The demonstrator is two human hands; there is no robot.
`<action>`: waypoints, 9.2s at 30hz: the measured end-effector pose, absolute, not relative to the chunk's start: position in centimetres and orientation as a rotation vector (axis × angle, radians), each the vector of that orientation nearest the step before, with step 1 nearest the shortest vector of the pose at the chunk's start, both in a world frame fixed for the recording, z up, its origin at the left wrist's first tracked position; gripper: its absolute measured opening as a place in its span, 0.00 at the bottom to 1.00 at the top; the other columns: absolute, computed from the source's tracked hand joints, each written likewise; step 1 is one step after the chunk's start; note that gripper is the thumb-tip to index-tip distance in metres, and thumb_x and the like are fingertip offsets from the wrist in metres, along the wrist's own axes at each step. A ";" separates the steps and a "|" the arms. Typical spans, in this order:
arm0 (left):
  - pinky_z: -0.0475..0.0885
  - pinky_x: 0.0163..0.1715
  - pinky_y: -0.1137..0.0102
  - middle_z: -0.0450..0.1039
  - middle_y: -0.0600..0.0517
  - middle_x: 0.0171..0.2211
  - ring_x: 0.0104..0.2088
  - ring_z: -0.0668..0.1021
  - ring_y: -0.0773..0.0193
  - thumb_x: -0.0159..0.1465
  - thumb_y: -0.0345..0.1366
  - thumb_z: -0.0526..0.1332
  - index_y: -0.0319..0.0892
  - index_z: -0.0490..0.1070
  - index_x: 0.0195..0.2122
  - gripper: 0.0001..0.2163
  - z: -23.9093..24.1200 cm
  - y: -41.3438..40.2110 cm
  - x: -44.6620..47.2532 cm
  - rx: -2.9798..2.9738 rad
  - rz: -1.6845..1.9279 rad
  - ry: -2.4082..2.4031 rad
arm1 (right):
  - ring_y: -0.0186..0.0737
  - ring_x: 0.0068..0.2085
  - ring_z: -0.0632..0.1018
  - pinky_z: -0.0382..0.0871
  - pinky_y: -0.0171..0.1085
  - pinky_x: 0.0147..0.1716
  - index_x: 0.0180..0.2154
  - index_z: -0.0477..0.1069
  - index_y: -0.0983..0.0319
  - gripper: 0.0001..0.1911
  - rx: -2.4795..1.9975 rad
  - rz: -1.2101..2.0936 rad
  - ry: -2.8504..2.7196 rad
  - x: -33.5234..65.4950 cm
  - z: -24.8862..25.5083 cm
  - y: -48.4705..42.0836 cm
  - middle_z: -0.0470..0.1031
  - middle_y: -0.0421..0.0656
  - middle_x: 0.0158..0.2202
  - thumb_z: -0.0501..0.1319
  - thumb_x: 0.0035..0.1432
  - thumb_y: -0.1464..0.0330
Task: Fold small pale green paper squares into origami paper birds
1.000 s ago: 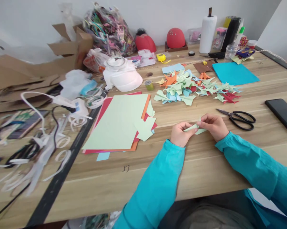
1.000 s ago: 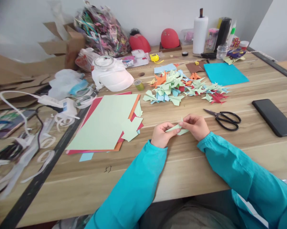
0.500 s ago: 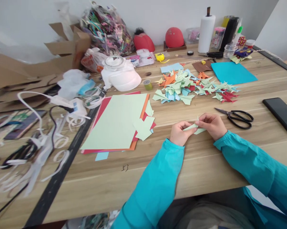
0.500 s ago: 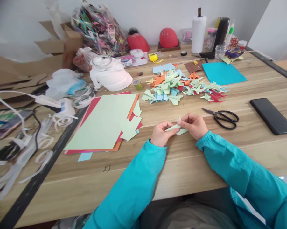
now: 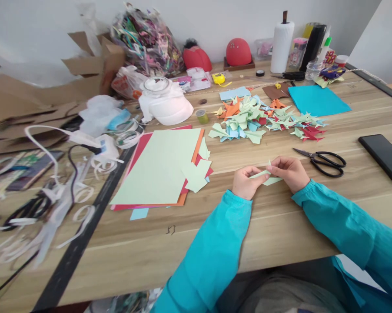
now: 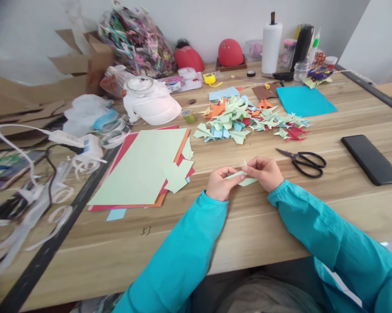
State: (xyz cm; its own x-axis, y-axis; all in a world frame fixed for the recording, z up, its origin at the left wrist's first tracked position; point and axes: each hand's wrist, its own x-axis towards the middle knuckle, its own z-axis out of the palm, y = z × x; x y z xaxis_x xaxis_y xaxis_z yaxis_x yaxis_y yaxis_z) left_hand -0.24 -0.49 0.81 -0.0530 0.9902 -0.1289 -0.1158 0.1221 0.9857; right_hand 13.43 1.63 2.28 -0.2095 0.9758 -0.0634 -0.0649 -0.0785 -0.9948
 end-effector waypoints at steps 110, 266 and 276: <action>0.68 0.24 0.72 0.71 0.54 0.19 0.21 0.74 0.67 0.34 0.34 0.71 0.37 0.69 0.33 0.23 0.6 -0.3 -0.8 0.757 1.148 1.019 | 0.29 0.19 0.58 0.50 0.33 0.19 0.16 0.66 0.63 0.21 -0.977 1.534 -1.639 13.5 1.8 1.3 0.59 0.36 0.14 0.60 0.47 0.54; 0.70 0.23 0.72 0.74 0.49 0.30 0.25 0.73 0.69 0.45 0.36 0.67 0.38 0.75 0.25 0.08 2.1 -0.5 -1.0 1.178 1.299 0.963 | 0.30 0.19 0.69 0.59 0.31 0.18 0.17 0.69 0.64 0.10 -1.002 1.788 -0.990 13.4 2.7 1.7 0.69 0.37 0.16 0.68 0.37 0.67; 0.70 0.24 0.72 0.72 0.53 0.19 0.20 0.73 0.69 0.46 0.40 0.66 0.36 0.71 0.23 0.11 2.3 -0.4 -0.9 1.035 1.244 1.040 | 0.31 0.19 0.69 0.60 0.31 0.18 0.20 0.71 0.64 0.09 -0.983 1.815 -1.089 13.8 2.1 1.8 0.70 0.39 0.17 0.68 0.38 0.66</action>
State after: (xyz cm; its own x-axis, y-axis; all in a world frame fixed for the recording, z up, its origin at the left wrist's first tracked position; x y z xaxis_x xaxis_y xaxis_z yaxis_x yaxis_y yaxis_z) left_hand -0.95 -0.41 2.34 0.0436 0.9983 -0.0389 -0.2154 0.0474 0.9754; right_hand 13.81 1.77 2.11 -0.3910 0.8945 -0.2168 -0.2300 -0.3230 -0.9180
